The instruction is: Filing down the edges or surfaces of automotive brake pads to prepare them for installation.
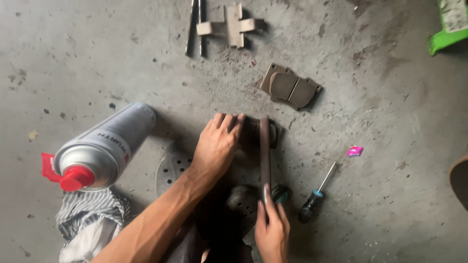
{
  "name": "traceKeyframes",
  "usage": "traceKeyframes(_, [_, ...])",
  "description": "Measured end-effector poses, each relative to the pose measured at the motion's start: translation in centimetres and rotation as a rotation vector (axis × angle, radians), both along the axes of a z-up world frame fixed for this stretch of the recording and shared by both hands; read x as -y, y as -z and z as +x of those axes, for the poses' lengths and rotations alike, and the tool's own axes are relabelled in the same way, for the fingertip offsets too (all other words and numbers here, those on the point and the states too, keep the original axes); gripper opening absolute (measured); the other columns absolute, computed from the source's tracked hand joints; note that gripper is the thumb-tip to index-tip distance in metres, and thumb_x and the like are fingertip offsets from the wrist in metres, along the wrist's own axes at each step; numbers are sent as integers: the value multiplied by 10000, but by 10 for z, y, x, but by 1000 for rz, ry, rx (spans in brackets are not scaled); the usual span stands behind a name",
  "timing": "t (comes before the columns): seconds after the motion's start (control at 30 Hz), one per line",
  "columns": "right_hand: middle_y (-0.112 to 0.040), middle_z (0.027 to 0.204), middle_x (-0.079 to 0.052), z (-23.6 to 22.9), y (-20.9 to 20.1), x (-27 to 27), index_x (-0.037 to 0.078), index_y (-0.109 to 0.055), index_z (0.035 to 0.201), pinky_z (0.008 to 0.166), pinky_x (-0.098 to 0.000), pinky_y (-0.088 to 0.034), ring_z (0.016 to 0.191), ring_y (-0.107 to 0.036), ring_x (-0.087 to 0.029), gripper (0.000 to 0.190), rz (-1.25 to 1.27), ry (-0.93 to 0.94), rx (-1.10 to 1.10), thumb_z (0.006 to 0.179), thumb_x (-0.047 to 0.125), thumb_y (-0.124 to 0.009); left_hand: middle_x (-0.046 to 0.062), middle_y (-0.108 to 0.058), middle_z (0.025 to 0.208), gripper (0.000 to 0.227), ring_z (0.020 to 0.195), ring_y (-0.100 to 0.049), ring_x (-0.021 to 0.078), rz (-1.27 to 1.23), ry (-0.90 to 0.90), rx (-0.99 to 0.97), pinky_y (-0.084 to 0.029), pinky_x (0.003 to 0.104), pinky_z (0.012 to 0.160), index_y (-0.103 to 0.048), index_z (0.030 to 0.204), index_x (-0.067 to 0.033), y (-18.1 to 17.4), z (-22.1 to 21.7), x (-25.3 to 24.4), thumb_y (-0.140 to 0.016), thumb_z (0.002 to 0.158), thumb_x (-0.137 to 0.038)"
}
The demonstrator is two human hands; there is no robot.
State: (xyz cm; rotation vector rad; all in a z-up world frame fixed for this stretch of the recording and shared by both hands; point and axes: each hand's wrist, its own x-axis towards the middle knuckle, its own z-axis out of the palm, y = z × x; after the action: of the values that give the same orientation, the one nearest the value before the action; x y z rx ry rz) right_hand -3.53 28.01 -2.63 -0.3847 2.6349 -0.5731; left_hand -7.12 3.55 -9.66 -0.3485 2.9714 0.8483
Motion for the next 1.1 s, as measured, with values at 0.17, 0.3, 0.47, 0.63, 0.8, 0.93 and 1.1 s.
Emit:
traceKeyframes(0.17, [-675, 870, -217, -3, 2, -5, 151, -626, 1395, 675, -386, -572, 762, -724, -352, 477, 74, 45, 62, 922, 110, -673, 123, -631, 1145, 677, 1056, -556, 288, 67, -14, -20, -498, 366, 924, -598, 1347, 50, 1, -1, 6, -697, 723, -193])
traceKeyframes(0.3, [-658, 909, -254, -13, 0, 13, 112, -616, 1416, 658, -407, -551, 781, -687, -393, 477, 48, -7, 34, 942, 84, -667, 95, -629, 1137, 624, 1078, -560, 264, 53, -31, -33, -503, 346, 959, -615, 1368, 17, 5, 3, 0, -730, 780, -158])
traceKeyframes(0.47, [-675, 976, -237, -5, 10, 3, 118, -612, 1403, 710, -412, -552, 839, -693, -376, 441, -69, -27, -77, 964, 83, -650, 127, -623, 1084, 738, 1030, -552, 301, 119, -6, 6, -499, 379, 908, -618, 1340, 54, -3, -5, 8, -785, 679, -228])
traceKeyframes(0.63, [-655, 882, -232, 6, 0, 11, 105, -610, 1413, 650, -415, -530, 737, -667, -371, 468, -9, 23, 9, 947, 76, -655, 115, -626, 1095, 701, 1053, -557, 290, 120, -28, -36, -500, 374, 922, -622, 1343, 42, -4, 0, 5, -773, 702, -200])
traceKeyframes(0.8, [-682, 977, -252, -11, 2, 22, 119, -603, 1424, 706, -410, -555, 841, -703, -391, 453, -38, -12, 8, 972, 95, -629, 117, -631, 1097, 651, 1057, -558, 290, 131, -20, -42, -501, 367, 930, -621, 1353, 34, 2, 7, 4, -737, 740, -156])
traceKeyframes(0.93, [-677, 990, -287, -16, -1, 18, 123, -619, 1408, 703, -419, -562, 867, -702, -423, 449, -33, -28, 26, 961, 102, -648, 157, -638, 1110, 628, 1046, -560, 309, 86, -15, -81, -500, 375, 934, -608, 1350, 69, 1, -2, 8, -713, 776, -161])
traceKeyframes(1.1, [-692, 1046, -291, -19, 7, 23, 124, -593, 1422, 740, -417, -568, 912, -709, -427, 442, -61, -40, 37, 981, 112, -630, 171, -653, 1155, 647, 1074, -560, 303, 49, 28, -54, -500, 355, 960, -594, 1355, 97, 8, 10, 3, -713, 773, -160])
